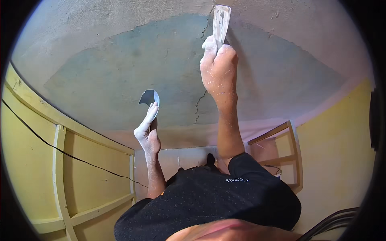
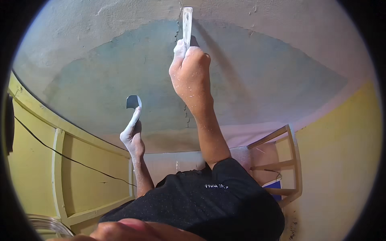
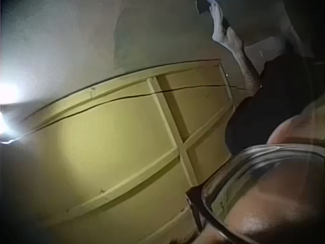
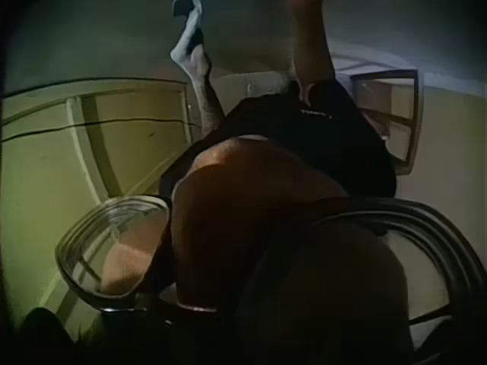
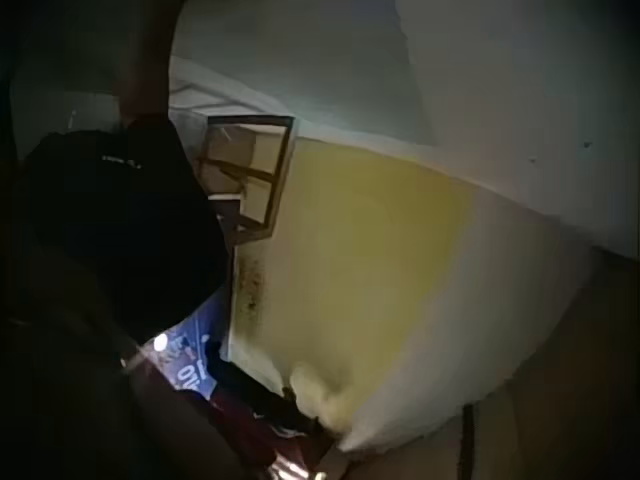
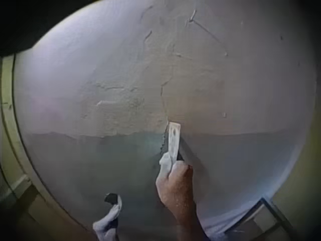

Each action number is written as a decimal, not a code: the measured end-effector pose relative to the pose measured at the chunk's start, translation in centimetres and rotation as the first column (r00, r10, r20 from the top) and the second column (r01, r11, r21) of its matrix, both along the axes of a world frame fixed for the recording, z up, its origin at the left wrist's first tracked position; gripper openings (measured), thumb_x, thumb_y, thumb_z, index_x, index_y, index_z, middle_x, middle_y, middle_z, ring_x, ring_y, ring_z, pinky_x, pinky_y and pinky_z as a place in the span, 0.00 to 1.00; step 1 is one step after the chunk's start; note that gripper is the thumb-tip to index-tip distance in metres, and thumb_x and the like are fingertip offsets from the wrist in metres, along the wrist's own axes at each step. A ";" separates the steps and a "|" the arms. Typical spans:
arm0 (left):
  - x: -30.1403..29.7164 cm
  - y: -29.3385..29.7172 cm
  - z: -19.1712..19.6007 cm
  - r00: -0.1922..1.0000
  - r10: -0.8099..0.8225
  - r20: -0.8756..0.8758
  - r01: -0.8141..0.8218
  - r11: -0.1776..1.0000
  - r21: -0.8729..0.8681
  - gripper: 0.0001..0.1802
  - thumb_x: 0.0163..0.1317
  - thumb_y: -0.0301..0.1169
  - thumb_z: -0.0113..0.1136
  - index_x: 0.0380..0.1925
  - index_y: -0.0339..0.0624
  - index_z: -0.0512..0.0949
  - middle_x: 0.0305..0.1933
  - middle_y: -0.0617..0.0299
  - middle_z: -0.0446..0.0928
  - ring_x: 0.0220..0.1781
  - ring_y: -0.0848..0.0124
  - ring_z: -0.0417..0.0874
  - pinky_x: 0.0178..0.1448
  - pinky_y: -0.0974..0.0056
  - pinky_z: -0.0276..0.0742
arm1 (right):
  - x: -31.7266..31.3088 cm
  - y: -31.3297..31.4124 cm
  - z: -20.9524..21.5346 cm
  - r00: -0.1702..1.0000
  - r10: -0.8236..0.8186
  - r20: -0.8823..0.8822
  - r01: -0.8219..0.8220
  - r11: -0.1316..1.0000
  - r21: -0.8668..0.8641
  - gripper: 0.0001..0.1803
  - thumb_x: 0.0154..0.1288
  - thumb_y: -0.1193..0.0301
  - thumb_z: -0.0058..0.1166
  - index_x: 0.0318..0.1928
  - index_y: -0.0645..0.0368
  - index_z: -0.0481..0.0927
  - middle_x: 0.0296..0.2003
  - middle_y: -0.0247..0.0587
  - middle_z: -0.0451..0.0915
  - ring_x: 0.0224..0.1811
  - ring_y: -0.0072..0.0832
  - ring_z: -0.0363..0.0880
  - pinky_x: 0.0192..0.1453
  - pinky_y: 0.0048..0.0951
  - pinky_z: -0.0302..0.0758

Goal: The person uses a putty knife to apply a white compound to a crack on the ceiling. They repeatedly smooth the compound over the crack and scrape the surface to blend the repair with the surrounding area.

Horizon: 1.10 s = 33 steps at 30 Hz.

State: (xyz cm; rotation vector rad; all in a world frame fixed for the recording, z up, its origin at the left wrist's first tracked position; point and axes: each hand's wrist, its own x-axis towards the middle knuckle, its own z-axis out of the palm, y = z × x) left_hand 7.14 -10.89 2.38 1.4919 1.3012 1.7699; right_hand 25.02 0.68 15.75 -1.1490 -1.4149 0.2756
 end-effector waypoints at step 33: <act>1.2 -2.7 -0.6 0.996 0.077 0.049 -0.076 0.997 -0.033 0.30 0.59 0.04 0.42 0.58 0.33 0.79 0.61 0.49 0.80 0.70 0.60 0.74 0.75 0.59 0.64 | 2.6 -0.7 -0.7 0.996 0.086 -0.013 -0.087 0.979 -0.186 0.23 0.74 0.69 0.52 0.21 0.72 0.71 0.15 0.61 0.70 0.16 0.51 0.71 0.23 0.43 0.67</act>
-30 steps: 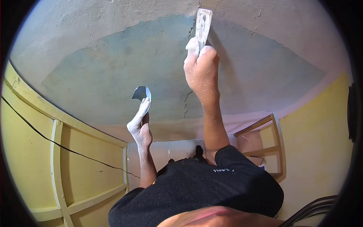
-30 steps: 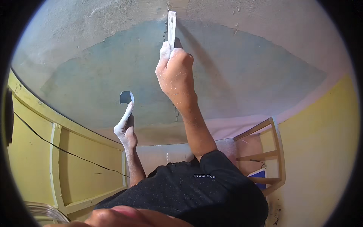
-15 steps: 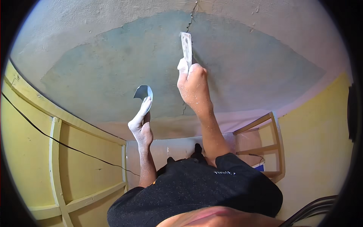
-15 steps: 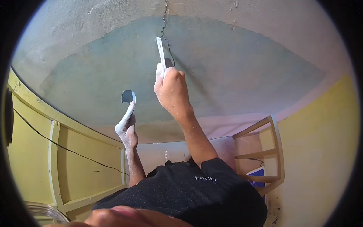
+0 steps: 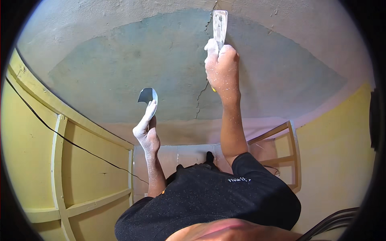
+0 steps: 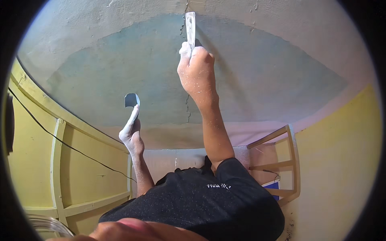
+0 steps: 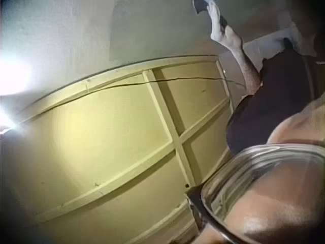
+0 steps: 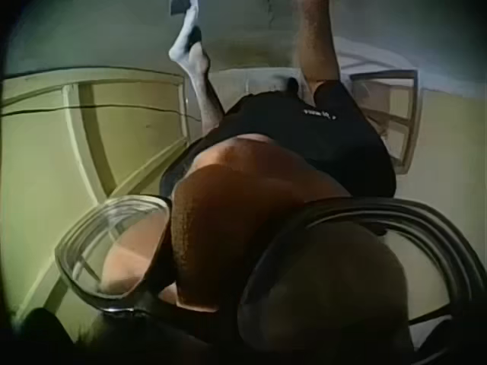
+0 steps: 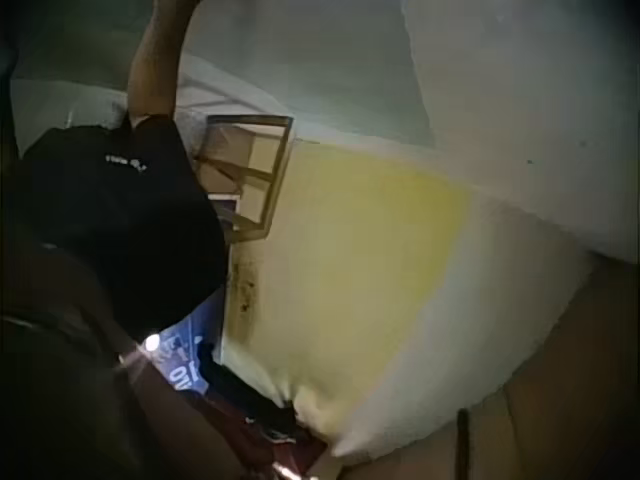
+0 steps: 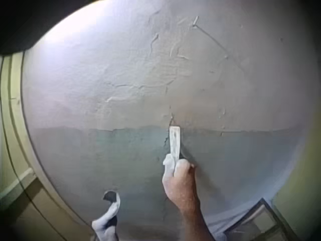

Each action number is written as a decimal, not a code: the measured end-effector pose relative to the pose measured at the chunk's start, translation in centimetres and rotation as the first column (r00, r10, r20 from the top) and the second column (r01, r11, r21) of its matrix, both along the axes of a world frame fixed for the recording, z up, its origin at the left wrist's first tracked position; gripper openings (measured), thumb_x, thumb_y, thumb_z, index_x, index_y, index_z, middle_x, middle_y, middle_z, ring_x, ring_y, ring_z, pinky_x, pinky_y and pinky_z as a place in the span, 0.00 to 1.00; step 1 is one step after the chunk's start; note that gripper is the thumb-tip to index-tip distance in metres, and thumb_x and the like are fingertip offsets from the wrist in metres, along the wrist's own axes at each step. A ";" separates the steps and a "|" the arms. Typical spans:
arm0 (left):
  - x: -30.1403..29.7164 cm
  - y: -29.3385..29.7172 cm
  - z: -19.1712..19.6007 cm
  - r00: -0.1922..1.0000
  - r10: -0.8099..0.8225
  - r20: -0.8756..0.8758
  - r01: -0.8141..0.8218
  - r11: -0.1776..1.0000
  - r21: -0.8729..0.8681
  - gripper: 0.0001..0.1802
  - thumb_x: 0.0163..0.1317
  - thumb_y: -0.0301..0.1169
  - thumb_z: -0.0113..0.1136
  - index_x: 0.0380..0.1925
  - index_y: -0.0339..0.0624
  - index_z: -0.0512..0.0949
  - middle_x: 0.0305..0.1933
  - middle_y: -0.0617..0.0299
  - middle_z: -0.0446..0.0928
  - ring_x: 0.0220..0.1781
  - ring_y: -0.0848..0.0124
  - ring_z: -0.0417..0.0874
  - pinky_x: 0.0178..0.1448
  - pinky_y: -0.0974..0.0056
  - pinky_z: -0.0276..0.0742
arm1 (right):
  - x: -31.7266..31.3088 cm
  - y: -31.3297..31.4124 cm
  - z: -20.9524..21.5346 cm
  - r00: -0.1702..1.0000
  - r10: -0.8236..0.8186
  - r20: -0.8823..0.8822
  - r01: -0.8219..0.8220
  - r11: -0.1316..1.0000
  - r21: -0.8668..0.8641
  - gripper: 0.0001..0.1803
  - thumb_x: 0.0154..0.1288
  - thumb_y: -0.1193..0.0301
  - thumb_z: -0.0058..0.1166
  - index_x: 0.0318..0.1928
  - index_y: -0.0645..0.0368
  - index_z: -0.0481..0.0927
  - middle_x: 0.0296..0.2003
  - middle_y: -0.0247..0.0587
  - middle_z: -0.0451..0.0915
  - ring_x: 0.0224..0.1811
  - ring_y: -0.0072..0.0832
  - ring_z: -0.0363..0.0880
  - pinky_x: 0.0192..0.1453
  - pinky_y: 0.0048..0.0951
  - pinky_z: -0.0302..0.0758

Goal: The person uses a putty knife to apply a white compound to a crack on the ceiling. They repeatedly smooth the compound over the crack and scrape the surface to blend the repair with the surrounding area.

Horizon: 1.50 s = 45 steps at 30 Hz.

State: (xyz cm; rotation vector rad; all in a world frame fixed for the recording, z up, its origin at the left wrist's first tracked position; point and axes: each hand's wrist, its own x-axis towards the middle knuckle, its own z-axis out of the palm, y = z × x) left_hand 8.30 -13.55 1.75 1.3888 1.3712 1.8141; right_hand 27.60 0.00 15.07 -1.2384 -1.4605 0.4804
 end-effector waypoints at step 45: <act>-0.3 2.1 10.7 0.813 -0.156 -0.561 0.252 0.963 0.098 0.29 0.54 0.07 0.48 0.54 0.38 0.81 0.49 0.42 0.82 0.53 0.64 0.85 0.55 0.69 0.75 | 8.0 -13.4 -9.7 0.767 0.628 -0.133 -0.447 0.375 -0.812 0.21 0.73 0.54 0.51 0.37 0.63 0.77 0.22 0.32 0.73 0.18 0.20 0.71 0.22 0.29 0.69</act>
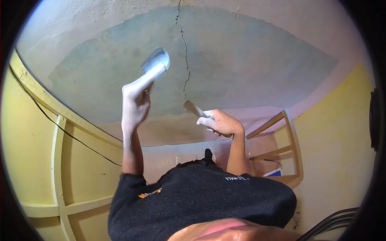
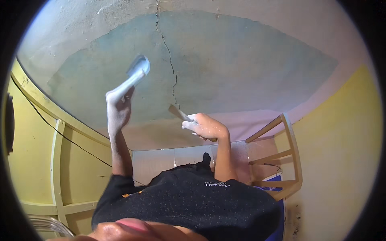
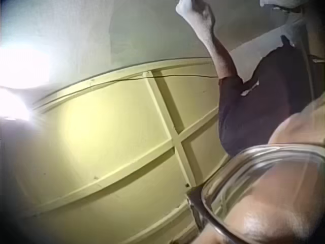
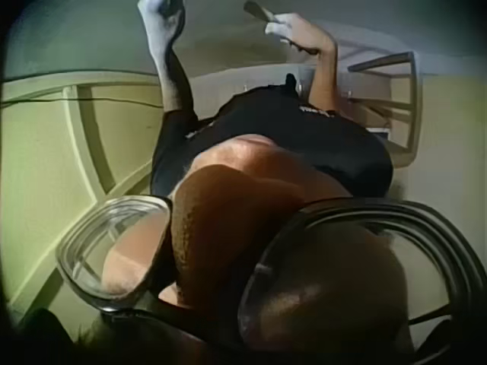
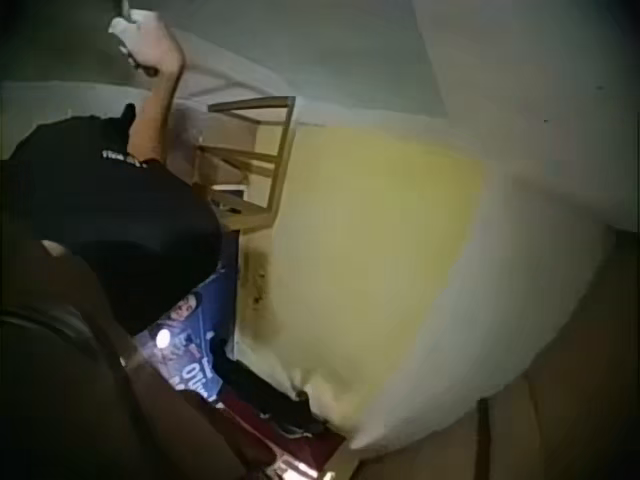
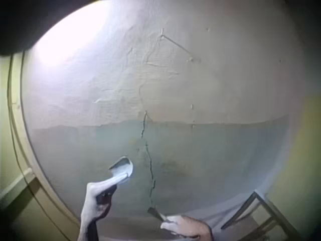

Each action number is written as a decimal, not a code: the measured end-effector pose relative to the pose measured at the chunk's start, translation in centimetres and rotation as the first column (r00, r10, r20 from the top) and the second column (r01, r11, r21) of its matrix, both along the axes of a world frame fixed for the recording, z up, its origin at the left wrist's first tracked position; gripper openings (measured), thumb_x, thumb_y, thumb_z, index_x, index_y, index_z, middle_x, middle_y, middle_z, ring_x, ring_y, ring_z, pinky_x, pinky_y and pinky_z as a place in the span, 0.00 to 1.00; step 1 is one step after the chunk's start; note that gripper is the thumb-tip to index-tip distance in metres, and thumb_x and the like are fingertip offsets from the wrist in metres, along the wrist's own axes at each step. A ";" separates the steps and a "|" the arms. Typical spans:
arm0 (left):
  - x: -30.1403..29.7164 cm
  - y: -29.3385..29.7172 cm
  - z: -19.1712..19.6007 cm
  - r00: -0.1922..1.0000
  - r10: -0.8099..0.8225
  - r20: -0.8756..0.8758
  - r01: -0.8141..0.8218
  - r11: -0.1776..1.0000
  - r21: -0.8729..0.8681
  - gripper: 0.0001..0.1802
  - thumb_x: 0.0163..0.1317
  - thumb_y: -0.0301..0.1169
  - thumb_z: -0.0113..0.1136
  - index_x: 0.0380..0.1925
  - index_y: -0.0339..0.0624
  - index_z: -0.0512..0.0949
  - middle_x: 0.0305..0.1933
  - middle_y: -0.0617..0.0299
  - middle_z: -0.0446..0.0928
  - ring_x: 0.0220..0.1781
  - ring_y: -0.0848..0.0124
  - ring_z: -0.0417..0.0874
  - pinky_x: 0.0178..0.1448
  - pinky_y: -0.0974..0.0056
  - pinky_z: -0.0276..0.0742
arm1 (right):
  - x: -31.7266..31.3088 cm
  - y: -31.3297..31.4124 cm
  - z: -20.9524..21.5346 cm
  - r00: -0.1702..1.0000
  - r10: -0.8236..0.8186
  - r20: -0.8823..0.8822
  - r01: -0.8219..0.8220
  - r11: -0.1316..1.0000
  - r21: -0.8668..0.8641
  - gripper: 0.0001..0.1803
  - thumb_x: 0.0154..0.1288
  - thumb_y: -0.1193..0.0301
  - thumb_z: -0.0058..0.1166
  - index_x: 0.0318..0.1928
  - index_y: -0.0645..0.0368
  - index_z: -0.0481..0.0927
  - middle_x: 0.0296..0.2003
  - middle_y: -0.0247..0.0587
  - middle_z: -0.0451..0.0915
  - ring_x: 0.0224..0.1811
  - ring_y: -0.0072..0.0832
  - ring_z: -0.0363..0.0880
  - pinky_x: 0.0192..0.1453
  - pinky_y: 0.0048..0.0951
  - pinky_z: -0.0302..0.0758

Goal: The person uses a putty knife to apply a white compound to a crack on the ceiling. They repeatedly smooth the compound over the crack and scrape the surface to blend the repair with the surrounding area.

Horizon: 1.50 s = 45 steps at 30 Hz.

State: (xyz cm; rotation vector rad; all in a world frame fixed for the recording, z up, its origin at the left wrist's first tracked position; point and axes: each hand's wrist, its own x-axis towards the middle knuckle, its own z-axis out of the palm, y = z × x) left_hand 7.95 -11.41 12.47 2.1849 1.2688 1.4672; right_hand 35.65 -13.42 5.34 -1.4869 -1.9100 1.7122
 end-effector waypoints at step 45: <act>9.2 13.2 8.8 0.885 0.464 -0.048 -0.294 0.634 0.715 0.32 0.45 0.12 0.56 0.51 0.54 0.83 0.63 0.62 0.79 0.66 0.54 0.77 0.55 0.57 0.84 | 2.9 -2.3 -5.9 0.965 -0.029 -0.261 -0.006 0.991 -0.130 0.21 0.78 0.57 0.47 0.51 0.65 0.76 0.18 0.29 0.69 0.14 0.16 0.68 0.19 0.23 0.67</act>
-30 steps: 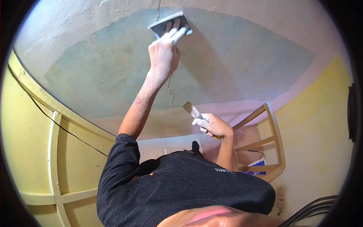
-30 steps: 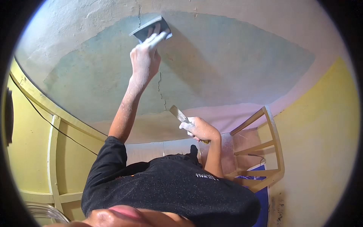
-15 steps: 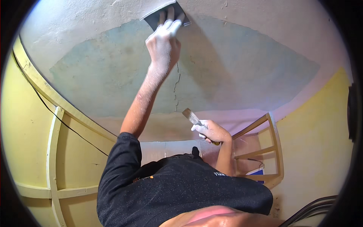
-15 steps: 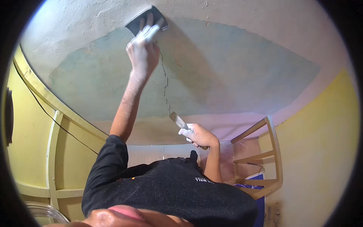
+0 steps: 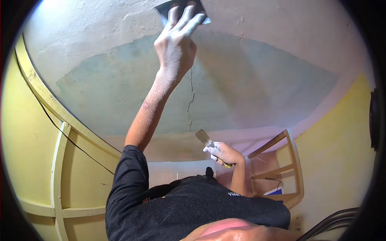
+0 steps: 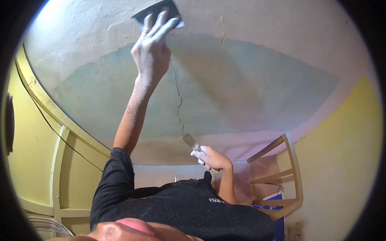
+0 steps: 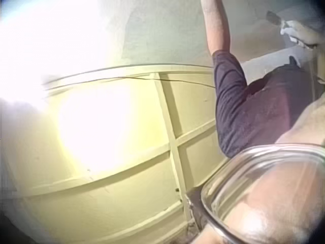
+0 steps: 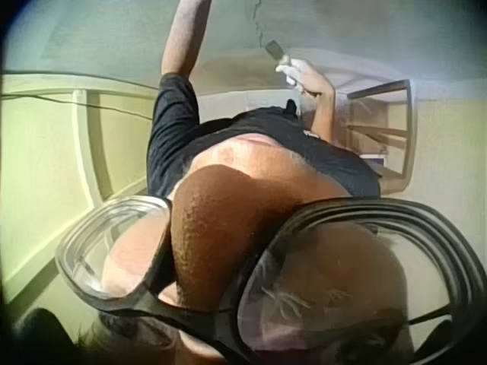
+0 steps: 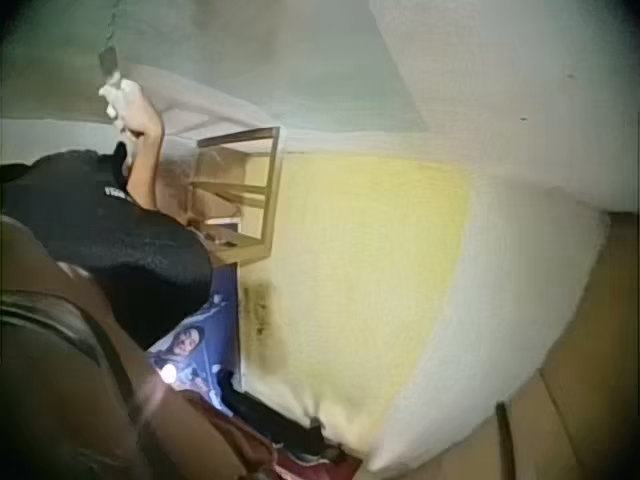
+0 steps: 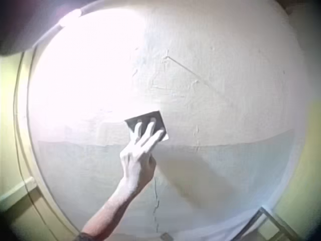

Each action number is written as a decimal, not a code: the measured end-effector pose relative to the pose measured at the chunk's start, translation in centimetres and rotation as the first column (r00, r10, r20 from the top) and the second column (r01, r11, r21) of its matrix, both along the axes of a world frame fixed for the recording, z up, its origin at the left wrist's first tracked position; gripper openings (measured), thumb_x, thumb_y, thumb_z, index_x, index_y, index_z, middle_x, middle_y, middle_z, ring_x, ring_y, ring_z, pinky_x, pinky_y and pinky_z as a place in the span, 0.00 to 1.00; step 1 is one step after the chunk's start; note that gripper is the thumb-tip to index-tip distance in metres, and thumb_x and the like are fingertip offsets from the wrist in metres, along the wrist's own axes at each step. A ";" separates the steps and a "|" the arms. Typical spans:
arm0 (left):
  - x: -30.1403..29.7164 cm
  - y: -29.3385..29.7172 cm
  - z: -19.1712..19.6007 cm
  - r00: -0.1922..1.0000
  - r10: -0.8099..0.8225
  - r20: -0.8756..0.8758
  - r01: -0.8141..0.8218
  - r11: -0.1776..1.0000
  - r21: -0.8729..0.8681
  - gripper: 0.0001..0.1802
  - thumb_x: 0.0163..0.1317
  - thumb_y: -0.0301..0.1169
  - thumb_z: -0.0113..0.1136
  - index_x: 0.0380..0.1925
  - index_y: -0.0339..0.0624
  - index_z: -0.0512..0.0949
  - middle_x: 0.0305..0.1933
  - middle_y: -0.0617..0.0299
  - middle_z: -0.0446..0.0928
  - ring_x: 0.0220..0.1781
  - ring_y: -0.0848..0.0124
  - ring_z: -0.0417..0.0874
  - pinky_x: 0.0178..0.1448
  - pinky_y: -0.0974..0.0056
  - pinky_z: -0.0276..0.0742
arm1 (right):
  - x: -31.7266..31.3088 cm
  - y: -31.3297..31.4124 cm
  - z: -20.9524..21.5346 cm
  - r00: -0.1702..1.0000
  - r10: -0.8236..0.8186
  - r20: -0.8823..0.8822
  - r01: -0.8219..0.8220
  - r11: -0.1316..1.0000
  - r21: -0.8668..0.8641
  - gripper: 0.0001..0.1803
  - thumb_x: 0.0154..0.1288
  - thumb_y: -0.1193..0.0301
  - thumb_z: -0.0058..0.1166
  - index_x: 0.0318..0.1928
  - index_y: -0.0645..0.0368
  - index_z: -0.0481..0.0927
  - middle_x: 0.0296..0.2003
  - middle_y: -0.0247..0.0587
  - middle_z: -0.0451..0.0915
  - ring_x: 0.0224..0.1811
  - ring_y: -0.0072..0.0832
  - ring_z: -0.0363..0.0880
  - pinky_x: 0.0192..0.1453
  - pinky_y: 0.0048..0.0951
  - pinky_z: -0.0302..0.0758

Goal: The person uses a putty knife to apply a white compound to a crack on the ceiling. They repeatedly smooth the compound over the crack and scrape the surface to blend the repair with the surrounding area.

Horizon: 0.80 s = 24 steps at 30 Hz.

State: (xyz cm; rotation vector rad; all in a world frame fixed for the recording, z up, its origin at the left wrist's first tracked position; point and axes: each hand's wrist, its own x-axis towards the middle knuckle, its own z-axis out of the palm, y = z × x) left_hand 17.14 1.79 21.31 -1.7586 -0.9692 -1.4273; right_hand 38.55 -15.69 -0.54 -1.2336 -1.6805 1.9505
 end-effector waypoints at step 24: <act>-5.0 -15.3 -16.0 0.613 -0.089 0.785 0.759 0.342 -0.554 0.26 0.63 0.13 0.51 0.60 0.42 0.78 0.41 0.51 0.86 0.40 0.81 0.74 0.51 0.72 0.72 | -0.1 14.4 20.2 0.915 -0.399 -0.061 0.348 0.703 0.621 0.21 0.79 0.56 0.41 0.41 0.63 0.73 0.17 0.28 0.66 0.09 0.14 0.59 0.13 0.22 0.61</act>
